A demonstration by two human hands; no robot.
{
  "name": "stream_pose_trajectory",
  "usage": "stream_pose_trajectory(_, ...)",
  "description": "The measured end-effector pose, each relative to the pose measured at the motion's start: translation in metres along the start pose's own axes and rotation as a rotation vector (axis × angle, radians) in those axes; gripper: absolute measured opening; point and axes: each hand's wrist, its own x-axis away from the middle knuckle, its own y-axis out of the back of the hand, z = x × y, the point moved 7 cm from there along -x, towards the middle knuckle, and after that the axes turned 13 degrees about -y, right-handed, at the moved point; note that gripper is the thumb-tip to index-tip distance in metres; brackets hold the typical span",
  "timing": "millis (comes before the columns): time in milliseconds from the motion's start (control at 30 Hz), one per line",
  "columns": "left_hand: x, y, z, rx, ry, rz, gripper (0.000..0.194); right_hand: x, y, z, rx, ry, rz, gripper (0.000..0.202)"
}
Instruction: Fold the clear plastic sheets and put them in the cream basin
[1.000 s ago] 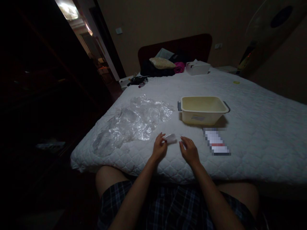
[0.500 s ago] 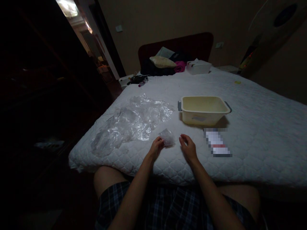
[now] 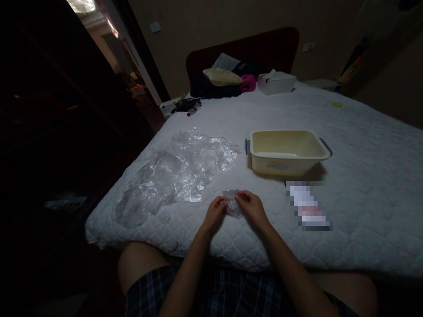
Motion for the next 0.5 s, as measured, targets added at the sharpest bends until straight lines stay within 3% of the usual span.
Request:
stream_pose_trajectory(100,0.004,-0.002,-0.003,0.012,0.033,-0.012,0.023,-0.006,0.012,0.005,-0.021,-0.027,-0.024,0.036)
stream_pose_trajectory(200,0.009,-0.006,-0.008,0.045,0.060,-0.004,0.026,-0.017,0.038,0.025,-0.022,-0.030,-0.086,0.036)
stream_pose_trajectory(400,0.013,-0.003,-0.008,0.019,0.150,-0.061,0.028,-0.057,0.117,0.102,-0.053,0.030,-0.255,0.037)
stream_pose_trajectory(500,0.012,0.000,-0.003,-0.007,0.218,-0.079,0.031,-0.087,0.141,0.130,-0.017,0.004,-0.284,0.035)
